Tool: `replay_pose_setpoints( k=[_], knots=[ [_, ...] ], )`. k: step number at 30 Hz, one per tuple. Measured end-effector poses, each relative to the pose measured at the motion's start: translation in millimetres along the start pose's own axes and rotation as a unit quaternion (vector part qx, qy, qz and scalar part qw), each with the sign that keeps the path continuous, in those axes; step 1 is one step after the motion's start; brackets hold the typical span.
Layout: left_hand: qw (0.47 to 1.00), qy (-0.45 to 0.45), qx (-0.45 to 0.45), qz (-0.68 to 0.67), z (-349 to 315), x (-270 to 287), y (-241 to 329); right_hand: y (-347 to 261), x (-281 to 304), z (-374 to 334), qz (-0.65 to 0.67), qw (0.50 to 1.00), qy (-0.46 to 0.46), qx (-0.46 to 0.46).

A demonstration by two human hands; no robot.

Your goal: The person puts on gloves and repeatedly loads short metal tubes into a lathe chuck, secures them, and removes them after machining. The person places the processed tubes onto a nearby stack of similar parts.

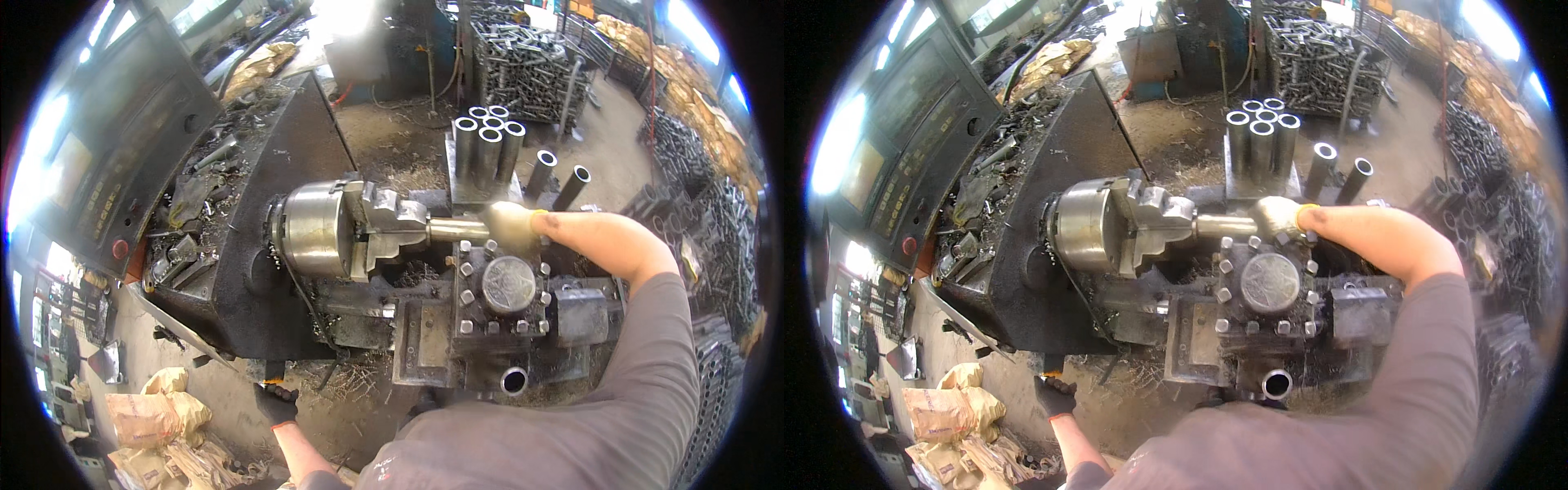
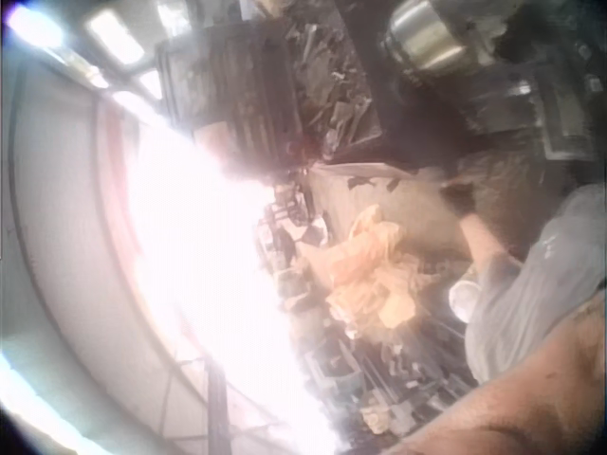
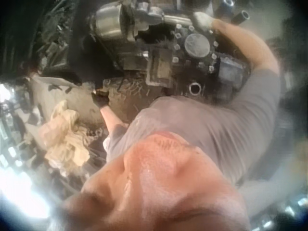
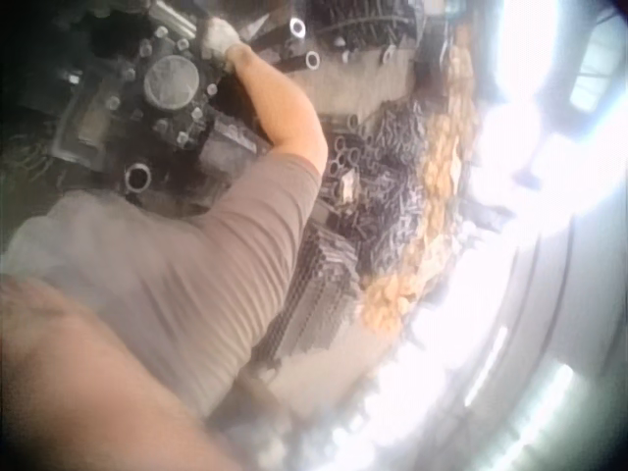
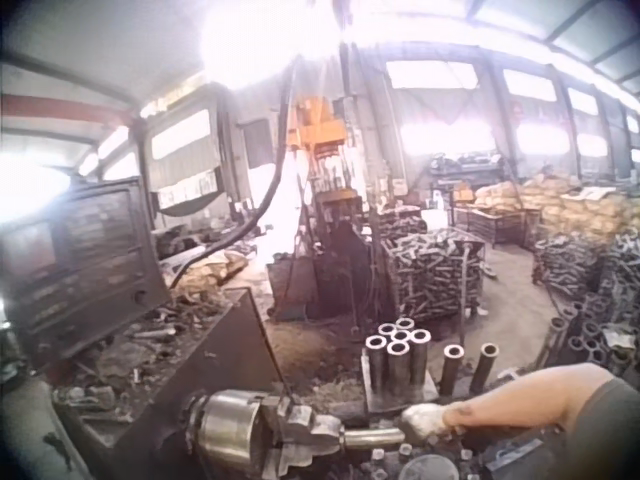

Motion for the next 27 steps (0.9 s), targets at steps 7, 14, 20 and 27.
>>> replay_pose_setpoints(
  k=[7,14,20,27],
  knots=[
    [0.998,-0.013,0.057,0.020,-10.3,4.8,10.7,-51.8,17.3,86.1,0.241,0.958,-0.152,-0.043],
    [0.993,0.025,-0.089,0.068,37.3,30.5,8.3,-13.9,11.6,79.1,0.322,0.926,-0.186,-0.061],
    [0.851,0.238,-0.334,0.328,-53.8,-2.7,47.2,57.8,-15.8,-7.2,-0.176,0.979,-0.084,-0.065],
    [0.401,0.133,-0.812,0.403,-244.2,-252.0,190.8,28.7,72.3,-120.8,0.108,0.910,0.335,-0.218]
  ],
)
Point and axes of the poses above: each hand's wrist, its own z-axis towards the middle knuckle, its own x-axis out of the back of the hand, y = z × x, the point moved 6 cm from there along z, towards the middle knuckle, and after that the axes turned 9 degrees about x, right-handed, at the moved point
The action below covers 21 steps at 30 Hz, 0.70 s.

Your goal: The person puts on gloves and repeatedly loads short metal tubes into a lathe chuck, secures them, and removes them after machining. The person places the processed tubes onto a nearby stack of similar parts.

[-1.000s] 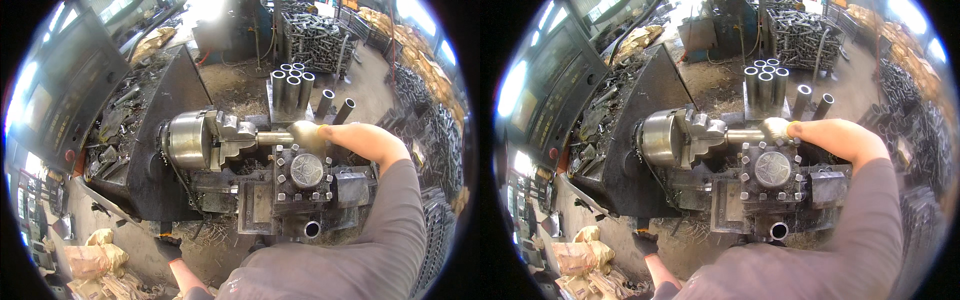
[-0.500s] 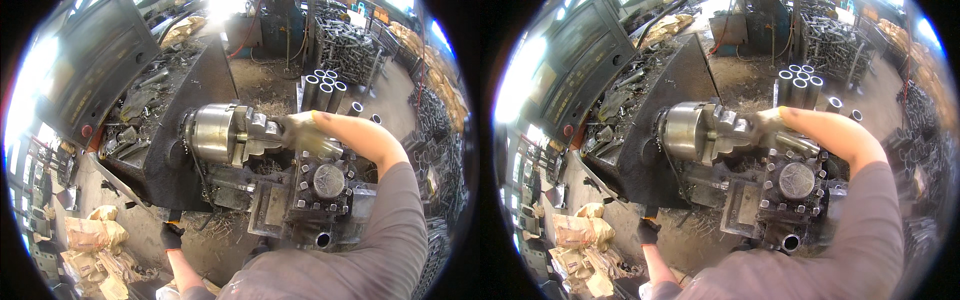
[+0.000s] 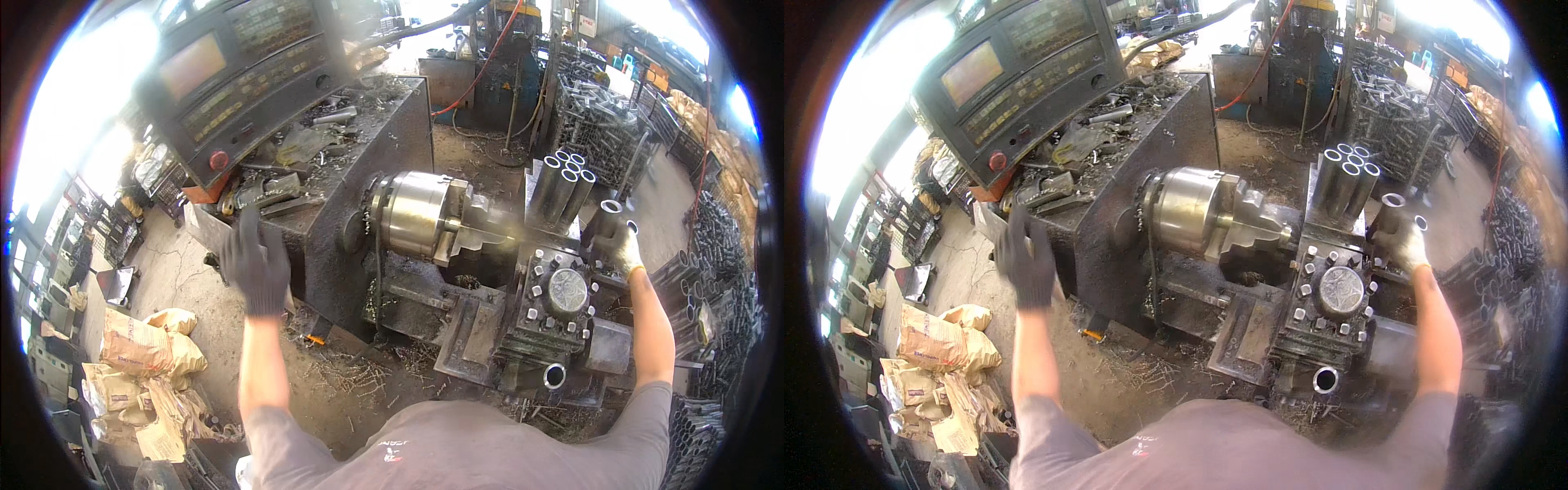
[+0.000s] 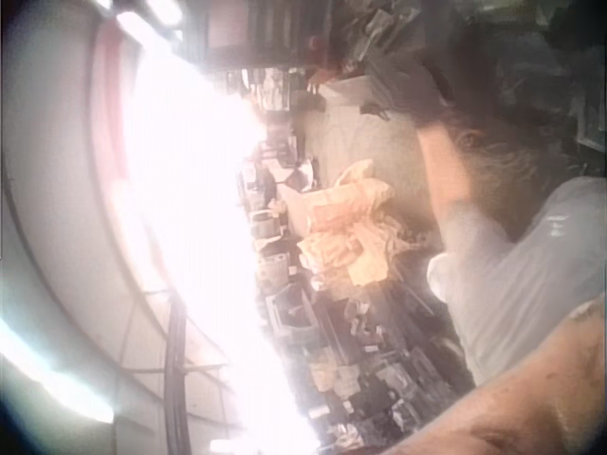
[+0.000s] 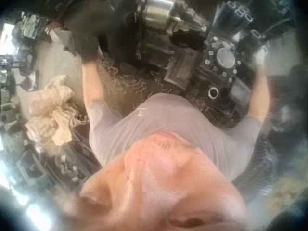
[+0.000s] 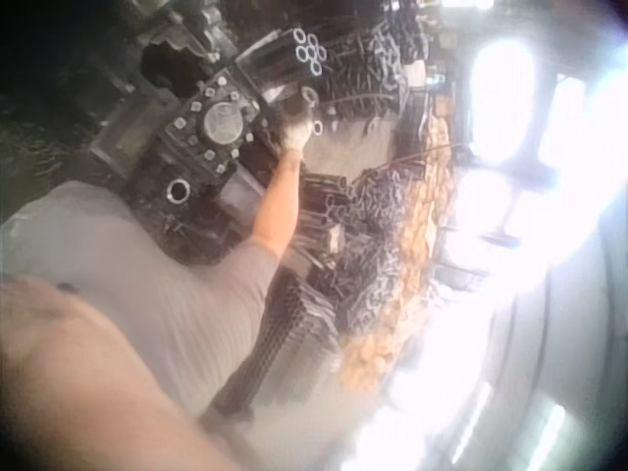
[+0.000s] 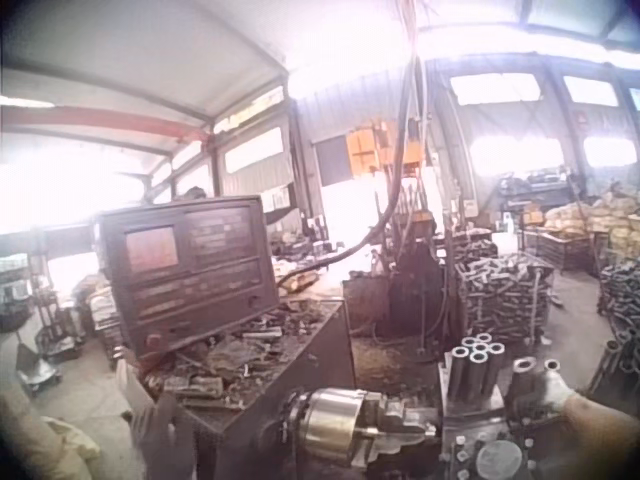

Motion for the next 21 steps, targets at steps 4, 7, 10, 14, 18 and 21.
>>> replay_pose_setpoints(
  k=[4,7,10,14,18,21],
  knots=[
    [0.930,-0.265,0.195,0.163,113.6,-111.2,-41.1,-36.8,64.7,-46.5,0.088,0.968,0.230,-0.047],
    [0.899,-0.347,0.137,0.230,137.2,-141.2,-51.5,-85.0,101.5,-99.9,0.195,0.938,0.285,-0.001],
    [0.949,-0.258,0.147,0.110,122.0,-114.8,-21.9,-152.0,121.0,-158.1,0.224,0.920,0.298,0.124],
    [0.931,-0.313,0.065,-0.177,11.5,-37.3,78.1,-233.4,90.8,-205.8,0.245,0.932,0.115,0.243],
    [0.691,-0.565,0.040,-0.449,-136.6,55.5,179.6,-285.1,22.7,-231.6,0.291,0.858,-0.084,0.414],
    [0.542,-0.650,0.152,-0.510,-229.8,101.1,222.1,-290.5,-42.8,-250.3,0.429,0.815,-0.192,0.339]
  ],
)
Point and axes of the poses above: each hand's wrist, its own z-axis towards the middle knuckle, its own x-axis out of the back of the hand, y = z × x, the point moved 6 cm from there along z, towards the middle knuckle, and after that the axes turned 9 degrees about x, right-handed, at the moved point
